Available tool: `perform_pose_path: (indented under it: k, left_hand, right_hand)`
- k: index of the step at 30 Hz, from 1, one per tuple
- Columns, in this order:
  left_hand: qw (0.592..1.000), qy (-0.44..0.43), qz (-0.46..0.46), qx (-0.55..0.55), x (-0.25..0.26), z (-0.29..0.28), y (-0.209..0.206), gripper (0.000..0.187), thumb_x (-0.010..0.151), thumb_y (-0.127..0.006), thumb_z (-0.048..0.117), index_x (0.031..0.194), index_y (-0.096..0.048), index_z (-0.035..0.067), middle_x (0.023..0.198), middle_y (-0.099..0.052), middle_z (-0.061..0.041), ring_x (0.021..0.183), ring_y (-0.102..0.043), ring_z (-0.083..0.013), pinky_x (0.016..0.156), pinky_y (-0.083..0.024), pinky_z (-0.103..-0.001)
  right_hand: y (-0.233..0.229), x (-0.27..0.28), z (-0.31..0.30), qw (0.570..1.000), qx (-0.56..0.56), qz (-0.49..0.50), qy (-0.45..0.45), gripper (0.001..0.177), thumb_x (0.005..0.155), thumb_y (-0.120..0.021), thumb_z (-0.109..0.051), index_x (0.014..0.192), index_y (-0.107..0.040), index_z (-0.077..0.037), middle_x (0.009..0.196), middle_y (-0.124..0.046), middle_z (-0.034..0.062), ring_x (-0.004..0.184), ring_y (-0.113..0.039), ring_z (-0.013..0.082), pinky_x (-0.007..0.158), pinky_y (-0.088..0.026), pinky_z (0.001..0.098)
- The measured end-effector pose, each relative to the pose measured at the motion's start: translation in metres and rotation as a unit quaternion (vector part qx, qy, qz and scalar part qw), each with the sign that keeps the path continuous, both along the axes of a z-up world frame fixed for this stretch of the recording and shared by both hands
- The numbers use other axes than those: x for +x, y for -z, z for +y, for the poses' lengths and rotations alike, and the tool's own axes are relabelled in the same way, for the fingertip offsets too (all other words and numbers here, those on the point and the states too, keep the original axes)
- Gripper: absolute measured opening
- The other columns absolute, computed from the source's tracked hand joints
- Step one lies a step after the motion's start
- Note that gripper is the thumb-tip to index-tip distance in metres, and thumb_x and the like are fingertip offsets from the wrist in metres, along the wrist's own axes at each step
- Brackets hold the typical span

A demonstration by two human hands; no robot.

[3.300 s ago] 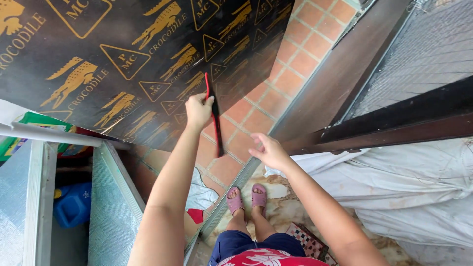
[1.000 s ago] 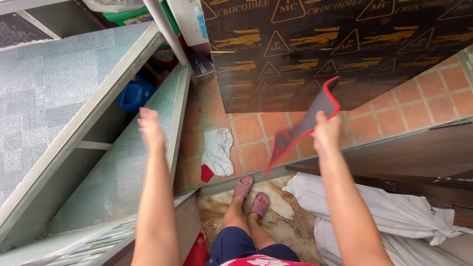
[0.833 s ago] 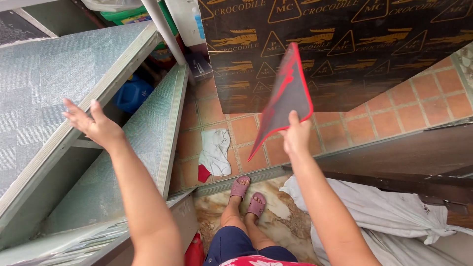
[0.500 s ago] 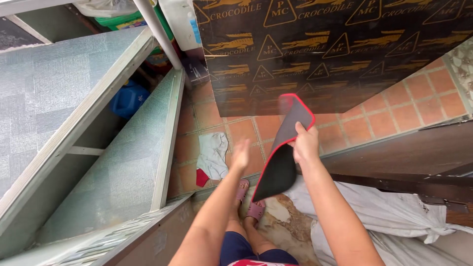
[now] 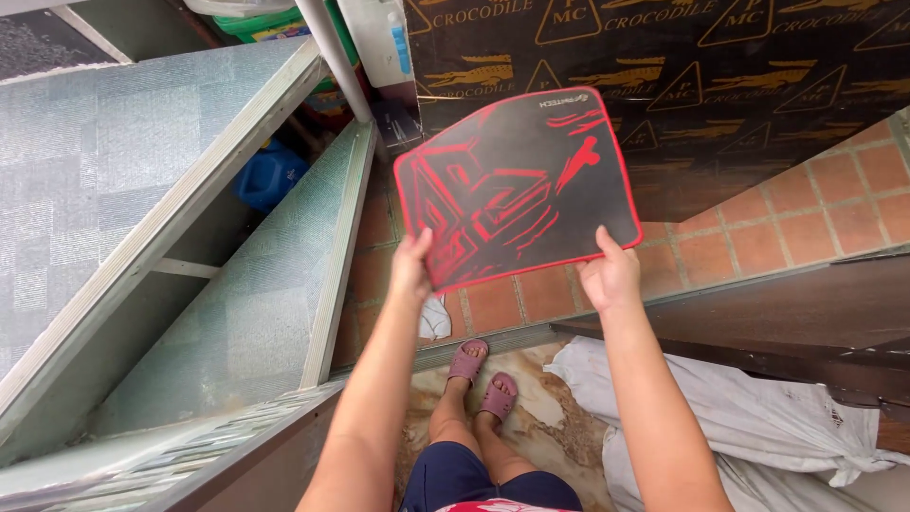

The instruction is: The recorder cleans and organizes a computer desk area by moving peripherals and sweeping the surface.

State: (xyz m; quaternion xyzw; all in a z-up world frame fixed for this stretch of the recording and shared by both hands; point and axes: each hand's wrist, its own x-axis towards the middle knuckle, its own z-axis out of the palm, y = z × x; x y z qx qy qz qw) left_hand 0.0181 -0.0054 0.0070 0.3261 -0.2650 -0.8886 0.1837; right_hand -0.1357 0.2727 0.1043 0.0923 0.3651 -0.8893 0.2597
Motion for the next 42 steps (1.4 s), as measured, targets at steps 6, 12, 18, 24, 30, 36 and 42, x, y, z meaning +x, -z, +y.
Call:
perform_pose_path:
  k: [6, 12, 18, 24, 30, 36, 42]
  left_hand:
    - [0.824, -0.092, -0.202, -0.522, 0.012, -0.143, -0.078, 0.019, 0.092, -0.075, 0.008, 0.108, -0.072, -0.002, 0.096, -0.076, -0.012, 0.087, -0.07, -0.0218, 0.078, -0.058, -0.037]
    - [0.55, -0.101, -0.301, -0.773, -0.038, -0.105, -0.073, 0.019, 0.089, -0.071, 0.007, 0.108, -0.068, 0.005, 0.086, -0.071, -0.022, 0.079, -0.068, -0.0444, 0.07, -0.054, -0.052]
    - [0.909, 0.092, 0.016, -0.406, -0.071, 0.135, -0.119, 0.013, 0.092, -0.071, 0.012, 0.102, -0.072, 0.004, 0.092, -0.073, -0.016, 0.086, -0.065, -0.0245, 0.079, -0.052, -0.033]
    - [0.902, 0.023, -0.254, -0.347, 0.005, -0.072, -0.03, 0.014, 0.088, -0.07, 0.012, 0.094, -0.071, 0.0, 0.074, -0.062, -0.004, 0.062, -0.055, -0.0113, 0.055, -0.046, -0.032]
    - [0.841, -0.115, -0.175, -0.498, 0.032, -0.142, -0.107, 0.011, 0.095, -0.064, 0.009, 0.091, -0.07, 0.001, 0.075, -0.063, 0.004, 0.065, -0.053, -0.0043, 0.057, -0.044, -0.024]
    - [0.909, 0.022, -0.085, -0.408, -0.049, 0.016, -0.119, 0.012, 0.091, -0.072, 0.01, 0.08, -0.068, 0.007, 0.067, -0.055, 0.007, 0.059, -0.046, -0.0058, 0.051, -0.038, -0.026]
    - [0.998, 0.039, 0.032, -0.039, -0.06, 0.078, -0.112, 0.017, 0.093, -0.072, 0.011, 0.109, -0.072, 0.007, 0.091, -0.071, 0.0, 0.077, -0.065, -0.0112, 0.068, -0.053, -0.028]
  right_hand:
    - [0.047, -0.019, 0.03, 0.883, 0.456, 0.014, -0.115, 0.095, 0.094, -0.071, -0.03, 0.164, -0.008, -0.014, 0.166, -0.01, 0.0282, 0.157, -0.012, 0.0316, 0.125, -0.015, 0.0506]
    - [-0.024, -0.054, 0.057, 0.848, 0.499, 0.177, 0.03, 0.074, 0.102, -0.05, -0.04, 0.164, -0.019, -0.014, 0.174, -0.014, 0.0094, 0.159, -0.015, 0.0288, 0.126, -0.016, 0.051]
    - [0.037, -0.065, 0.004, 0.88, 0.435, 0.191, 0.021, 0.07, 0.106, -0.036, -0.05, 0.164, -0.02, -0.014, 0.174, -0.014, 0.0096, 0.16, -0.014, 0.0276, 0.127, -0.014, 0.0488]
    - [0.221, 0.023, -0.072, 0.931, 0.278, 0.069, -0.227, 0.08, 0.099, -0.022, -0.067, 0.161, -0.031, -0.018, 0.172, -0.018, 0.0031, 0.158, -0.012, 0.02, 0.124, -0.006, 0.043]
    - [0.185, -0.034, 0.055, 0.857, 0.484, 0.018, -0.175, 0.076, 0.097, -0.04, -0.061, 0.157, -0.045, -0.014, 0.167, -0.033, 0.0114, 0.155, -0.026, 0.0258, 0.125, -0.018, 0.0462]
    - [0.055, -0.078, 0.066, 0.851, 0.494, 0.004, 0.178, 0.059, 0.101, -0.041, -0.044, 0.143, -0.058, -0.006, 0.153, -0.054, 0.0123, 0.144, -0.045, 0.0256, 0.115, -0.033, 0.0481]
    - [0.203, 0.047, -0.094, 0.892, 0.41, 0.134, -0.134, 0.051, 0.101, -0.049, -0.033, 0.138, -0.066, -0.001, 0.138, -0.067, 0.0169, 0.126, -0.06, 0.0282, 0.106, -0.045, 0.0431]
